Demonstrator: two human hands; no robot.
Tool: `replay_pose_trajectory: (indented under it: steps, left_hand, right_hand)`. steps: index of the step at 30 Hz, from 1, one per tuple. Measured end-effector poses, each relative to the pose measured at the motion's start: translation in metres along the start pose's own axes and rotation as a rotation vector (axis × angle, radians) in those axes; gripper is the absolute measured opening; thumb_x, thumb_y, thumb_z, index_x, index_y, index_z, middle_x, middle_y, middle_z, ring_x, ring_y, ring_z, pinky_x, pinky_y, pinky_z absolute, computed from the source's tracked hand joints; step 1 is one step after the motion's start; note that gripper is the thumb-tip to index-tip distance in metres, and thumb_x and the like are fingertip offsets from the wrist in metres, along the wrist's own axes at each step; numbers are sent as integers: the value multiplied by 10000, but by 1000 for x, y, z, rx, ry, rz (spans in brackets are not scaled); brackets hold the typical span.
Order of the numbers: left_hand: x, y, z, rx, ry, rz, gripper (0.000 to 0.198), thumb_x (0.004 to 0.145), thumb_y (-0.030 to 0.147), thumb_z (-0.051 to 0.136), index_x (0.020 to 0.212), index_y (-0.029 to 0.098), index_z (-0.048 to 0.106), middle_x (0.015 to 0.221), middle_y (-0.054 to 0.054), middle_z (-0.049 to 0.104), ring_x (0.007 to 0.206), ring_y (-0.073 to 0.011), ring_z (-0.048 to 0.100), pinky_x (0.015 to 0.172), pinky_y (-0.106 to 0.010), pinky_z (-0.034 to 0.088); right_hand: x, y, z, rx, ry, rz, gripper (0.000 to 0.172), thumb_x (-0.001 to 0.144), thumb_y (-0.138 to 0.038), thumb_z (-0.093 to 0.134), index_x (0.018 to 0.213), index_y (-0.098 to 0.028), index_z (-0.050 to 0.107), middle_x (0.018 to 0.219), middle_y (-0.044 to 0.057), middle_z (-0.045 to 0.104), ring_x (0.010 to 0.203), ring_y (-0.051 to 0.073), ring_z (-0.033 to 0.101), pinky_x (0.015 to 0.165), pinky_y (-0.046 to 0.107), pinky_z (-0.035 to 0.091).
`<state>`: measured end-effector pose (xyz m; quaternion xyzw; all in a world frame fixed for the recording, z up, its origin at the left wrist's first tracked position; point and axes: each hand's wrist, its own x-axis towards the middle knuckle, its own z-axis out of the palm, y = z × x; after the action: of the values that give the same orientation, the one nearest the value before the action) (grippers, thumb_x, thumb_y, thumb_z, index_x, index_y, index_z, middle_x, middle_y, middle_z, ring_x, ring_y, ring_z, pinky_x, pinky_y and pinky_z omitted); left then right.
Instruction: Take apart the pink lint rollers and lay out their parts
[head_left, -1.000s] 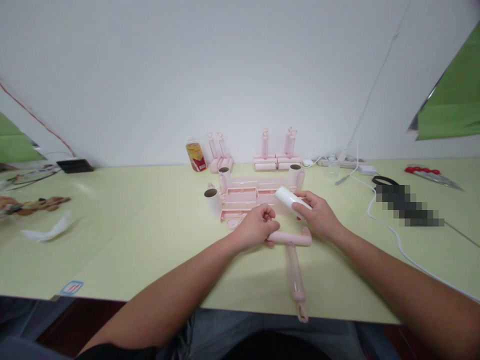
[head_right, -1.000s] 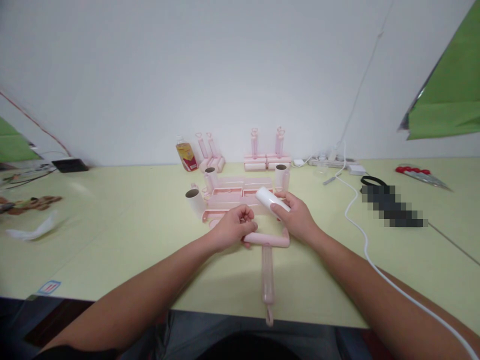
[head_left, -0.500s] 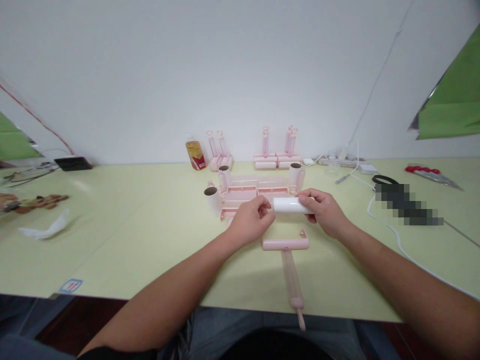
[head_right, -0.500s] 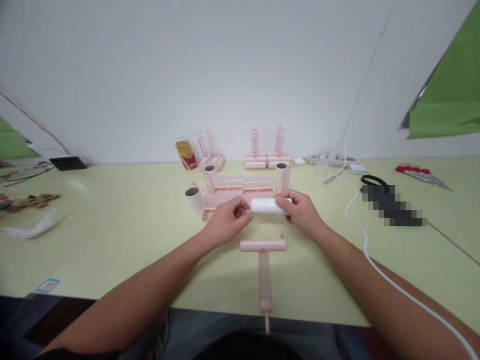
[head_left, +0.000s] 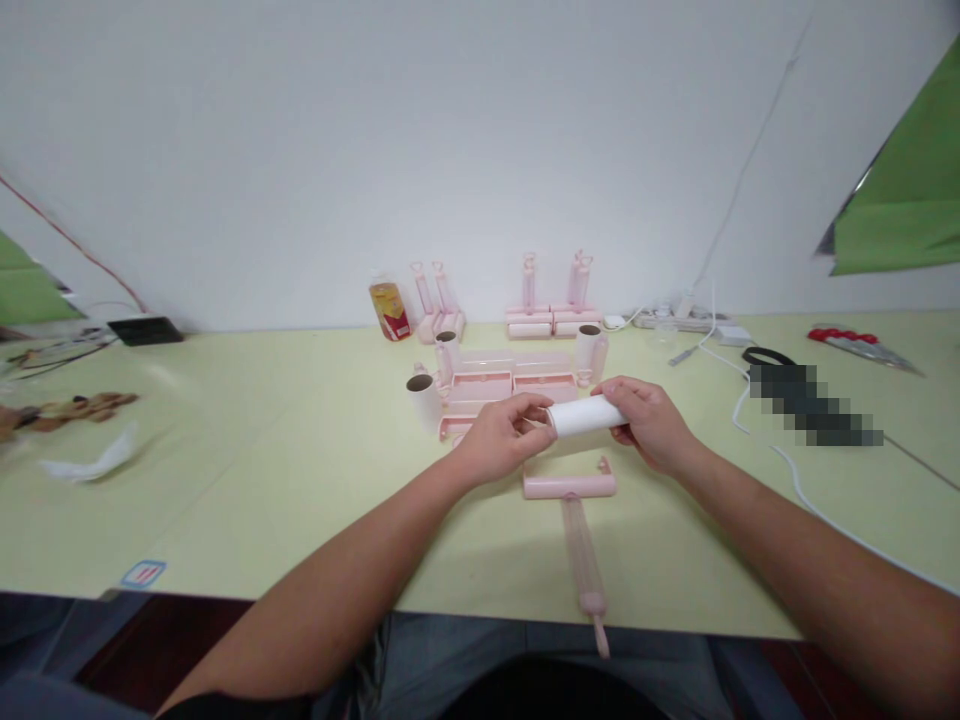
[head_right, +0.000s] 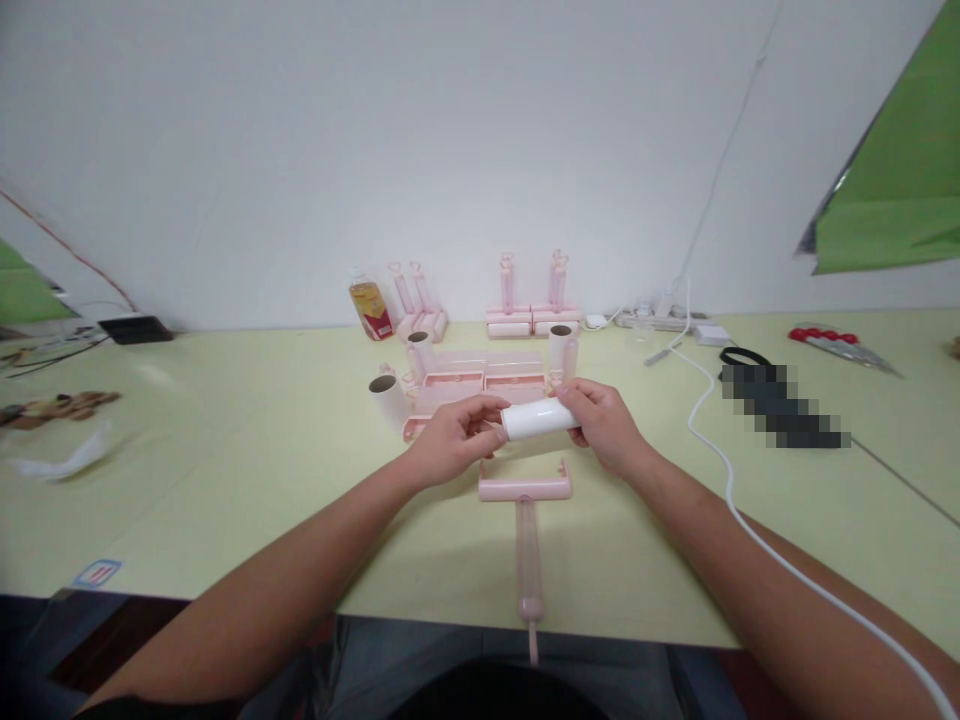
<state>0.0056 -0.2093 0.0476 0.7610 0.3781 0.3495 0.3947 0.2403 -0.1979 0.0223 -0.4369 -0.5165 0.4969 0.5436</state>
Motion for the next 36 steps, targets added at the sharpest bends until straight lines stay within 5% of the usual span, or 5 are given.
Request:
replay_pose_trajectory:
  steps: [6,13,19,36]
  left_hand:
    - [3,-5,1,-178,21,-81,426,786,258,666,1189,144,592,997,-89,689,738,-140,667,589,-224,546]
    - [9,2,-10,-350,115,-167,439,779,276,664,1188,131,595,933,-91,686,758,-191,708,558,-261,585]
    - [14,1,-18,-445,164,-180,430,750,284,704,1135,122,601,934,-89,690,696,-181,712,538,-264,582]
    - [14,0,-16,-437,177,-172,450,726,269,738,1126,126,590,925,-74,689,675,-160,699,540,-255,580]
  right_hand:
    - [2,0,-1,130,-32,-10,319,831,-411,603,954,-135,704,636,7,582,418,97,485,312,209,392]
    - [4,-1,-9,378,-281,134,386,806,-282,557,1127,-97,666,785,82,691,577,175,647,497,318,597]
    - [0,-3,-11,386,-398,191,465,754,-191,569,1208,-112,626,885,112,730,702,222,722,622,344,628]
    - [-1,-8,-10,407,-431,198,395,773,-182,617,1167,-146,617,999,126,729,819,257,744,637,316,636]
